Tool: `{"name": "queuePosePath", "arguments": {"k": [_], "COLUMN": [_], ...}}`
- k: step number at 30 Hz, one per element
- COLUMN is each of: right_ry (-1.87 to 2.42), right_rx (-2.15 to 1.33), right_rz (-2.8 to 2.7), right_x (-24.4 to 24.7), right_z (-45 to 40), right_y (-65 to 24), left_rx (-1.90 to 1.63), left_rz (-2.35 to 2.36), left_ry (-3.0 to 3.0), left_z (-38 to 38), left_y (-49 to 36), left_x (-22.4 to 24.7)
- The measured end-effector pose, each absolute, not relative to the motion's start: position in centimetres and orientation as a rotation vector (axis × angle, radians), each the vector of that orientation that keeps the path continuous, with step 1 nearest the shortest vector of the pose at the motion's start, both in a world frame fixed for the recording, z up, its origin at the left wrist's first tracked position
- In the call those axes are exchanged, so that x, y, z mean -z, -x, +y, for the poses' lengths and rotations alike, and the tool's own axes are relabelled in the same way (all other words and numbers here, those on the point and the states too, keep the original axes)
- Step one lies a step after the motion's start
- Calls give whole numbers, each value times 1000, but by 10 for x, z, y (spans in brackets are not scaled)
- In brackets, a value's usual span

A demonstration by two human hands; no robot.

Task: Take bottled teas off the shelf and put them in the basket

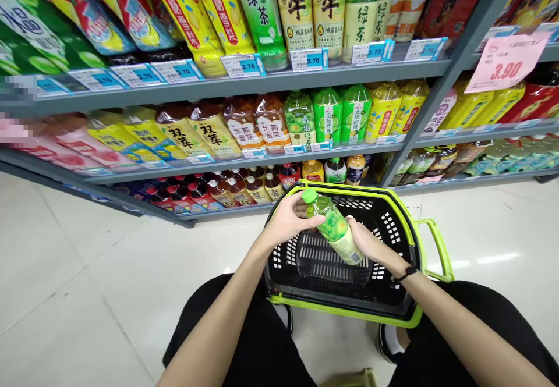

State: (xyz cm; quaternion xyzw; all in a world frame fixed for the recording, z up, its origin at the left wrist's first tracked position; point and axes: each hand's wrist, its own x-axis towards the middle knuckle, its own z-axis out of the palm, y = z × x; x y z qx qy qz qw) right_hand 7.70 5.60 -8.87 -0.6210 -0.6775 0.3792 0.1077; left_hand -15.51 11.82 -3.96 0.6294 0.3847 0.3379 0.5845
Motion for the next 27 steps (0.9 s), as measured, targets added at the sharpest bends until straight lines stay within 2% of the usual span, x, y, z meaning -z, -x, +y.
{"name": "queuePosePath", "arguments": {"k": [4,9,11,15,20,27], "right_ry": [2207,2397,2357,2184,2135,2154], "right_rx": [-784,-976,-1073,-1019,-997,-1013], "right_rz": [-2334,-2436,-2480,-2526,-2492,-2441], "right_x": [73,68,65,49,31,25], "right_z": [57,53,51,47,46,45], "right_y": [-88,-98,-97,-95,-102,-110], "left_rx": [-542,-96,76,375,545,548], "left_rz": [1080,1409,1488,1608,1696,1727], "left_ry": [-1853,-2274,-2272,-2227,-2169,-2145], "left_z": [121,133,141,155,164,174], "left_y": [147,126,124,135,150,155], "left_x": [60,122,152,201,233,256]}}
